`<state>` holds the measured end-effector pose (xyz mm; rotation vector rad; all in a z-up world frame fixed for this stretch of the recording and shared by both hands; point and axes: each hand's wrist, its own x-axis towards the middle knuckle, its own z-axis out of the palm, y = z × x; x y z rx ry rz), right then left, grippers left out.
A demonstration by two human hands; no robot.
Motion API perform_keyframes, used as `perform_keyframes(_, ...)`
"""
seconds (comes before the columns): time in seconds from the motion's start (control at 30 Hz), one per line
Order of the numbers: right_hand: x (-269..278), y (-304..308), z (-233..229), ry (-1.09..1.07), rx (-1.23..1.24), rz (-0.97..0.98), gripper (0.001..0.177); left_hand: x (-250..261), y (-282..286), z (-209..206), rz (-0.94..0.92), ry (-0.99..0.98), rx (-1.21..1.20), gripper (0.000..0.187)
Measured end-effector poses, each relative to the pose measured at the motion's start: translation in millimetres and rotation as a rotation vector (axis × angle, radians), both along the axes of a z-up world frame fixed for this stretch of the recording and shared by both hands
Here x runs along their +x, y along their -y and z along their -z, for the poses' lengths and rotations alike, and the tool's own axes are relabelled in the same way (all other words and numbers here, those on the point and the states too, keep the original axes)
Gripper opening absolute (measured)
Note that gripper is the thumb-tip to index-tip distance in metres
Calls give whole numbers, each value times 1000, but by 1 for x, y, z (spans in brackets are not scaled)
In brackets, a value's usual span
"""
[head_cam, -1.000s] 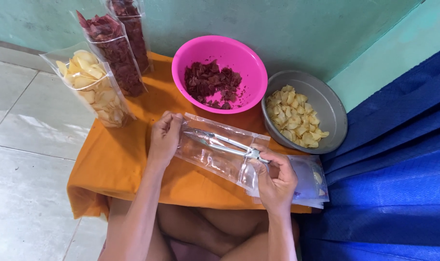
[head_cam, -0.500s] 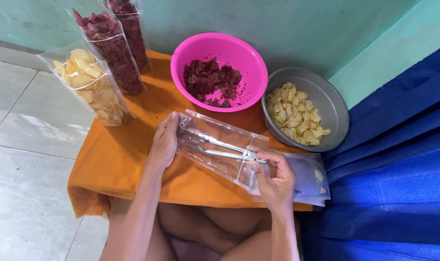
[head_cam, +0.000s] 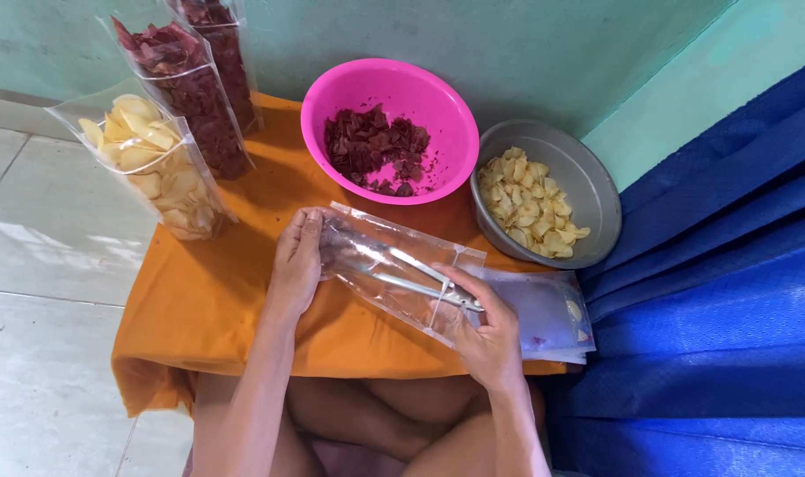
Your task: Manually filling plastic bags with potato chips using metal tongs.
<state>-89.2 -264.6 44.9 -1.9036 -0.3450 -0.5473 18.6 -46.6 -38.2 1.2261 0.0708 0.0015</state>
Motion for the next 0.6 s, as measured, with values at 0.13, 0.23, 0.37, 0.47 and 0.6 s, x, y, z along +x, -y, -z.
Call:
perform_keyframes(0.13,1,0,-3,117,-53,41,33,6,-4,7,46,-6,-115,28)
perform_keyframes(0.23,7,-4,-1,138,-29,51,29,3,-4,-5,85,31,-92,39)
perform_keyframes(0.37,13,-8,2,121,-31,7,32,-1,-7,-14,136,-23,50,49)
perform_keyframes(0.47,10,-7,4,105,-41,-10,35,-1,-6,-1,123,-18,21,48)
perform_keyframes(0.6,-1,1,-5,-32,-45,44,44,-5,-6,-18,134,78,-139,48)
